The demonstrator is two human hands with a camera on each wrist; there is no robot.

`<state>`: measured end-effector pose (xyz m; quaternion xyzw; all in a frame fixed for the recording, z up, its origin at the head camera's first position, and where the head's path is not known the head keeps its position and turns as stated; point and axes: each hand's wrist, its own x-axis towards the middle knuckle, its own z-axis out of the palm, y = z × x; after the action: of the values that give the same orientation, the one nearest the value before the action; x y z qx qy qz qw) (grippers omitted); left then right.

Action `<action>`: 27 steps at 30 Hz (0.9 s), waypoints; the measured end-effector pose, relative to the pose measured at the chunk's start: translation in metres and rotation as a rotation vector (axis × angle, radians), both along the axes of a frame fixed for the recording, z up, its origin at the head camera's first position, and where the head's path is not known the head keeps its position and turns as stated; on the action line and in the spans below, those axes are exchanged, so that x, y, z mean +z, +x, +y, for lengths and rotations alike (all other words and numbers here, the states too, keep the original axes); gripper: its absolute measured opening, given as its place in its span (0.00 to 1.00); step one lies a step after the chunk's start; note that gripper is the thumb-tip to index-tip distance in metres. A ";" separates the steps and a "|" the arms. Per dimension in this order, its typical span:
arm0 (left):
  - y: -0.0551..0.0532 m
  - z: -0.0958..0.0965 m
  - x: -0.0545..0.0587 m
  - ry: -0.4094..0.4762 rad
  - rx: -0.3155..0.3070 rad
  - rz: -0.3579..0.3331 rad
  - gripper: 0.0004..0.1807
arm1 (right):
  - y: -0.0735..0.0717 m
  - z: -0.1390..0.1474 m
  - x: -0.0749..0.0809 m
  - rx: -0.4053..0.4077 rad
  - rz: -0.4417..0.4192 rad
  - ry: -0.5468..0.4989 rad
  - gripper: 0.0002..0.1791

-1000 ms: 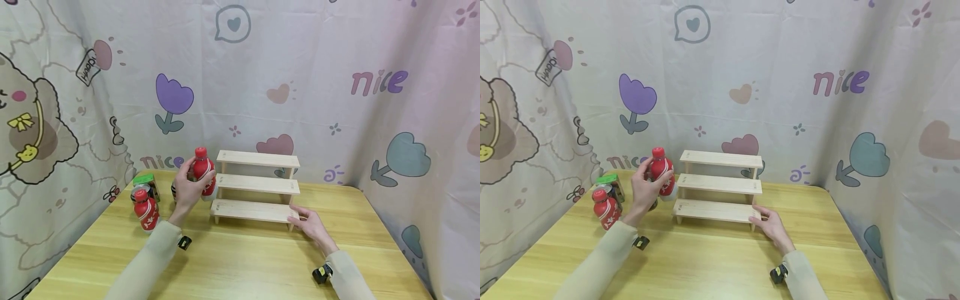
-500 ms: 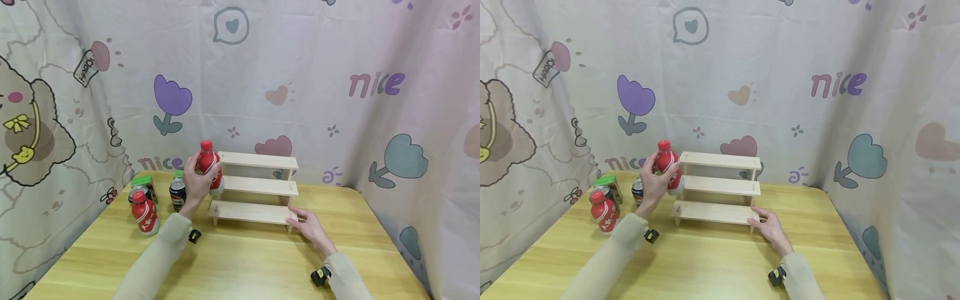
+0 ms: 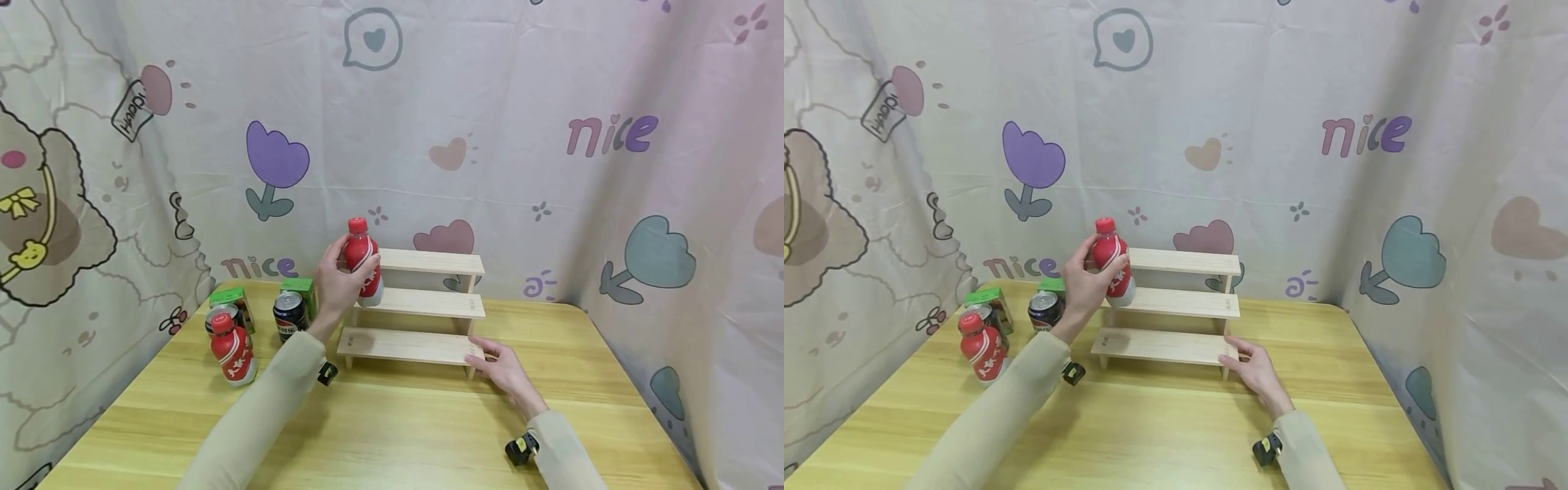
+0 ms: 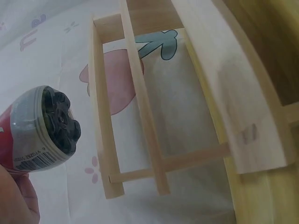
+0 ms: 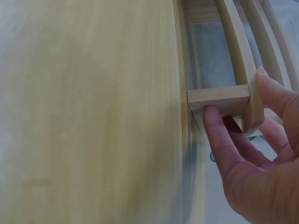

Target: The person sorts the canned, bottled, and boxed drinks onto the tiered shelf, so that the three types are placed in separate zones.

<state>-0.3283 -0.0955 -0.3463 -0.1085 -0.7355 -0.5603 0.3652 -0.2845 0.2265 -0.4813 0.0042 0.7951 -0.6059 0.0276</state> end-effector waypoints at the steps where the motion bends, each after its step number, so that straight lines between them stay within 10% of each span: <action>1: -0.001 0.001 0.002 -0.006 -0.006 0.000 0.33 | 0.000 0.000 0.000 0.003 0.001 -0.001 0.30; 27: -0.034 0.053 0.020 0.052 -0.267 -0.015 0.33 | 0.003 0.001 0.003 0.028 -0.072 -0.107 0.33</action>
<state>-0.3626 -0.0425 -0.3262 -0.1919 -0.7025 -0.6236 0.2844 -0.2816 0.2276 -0.4787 0.0131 0.7602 -0.6463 0.0647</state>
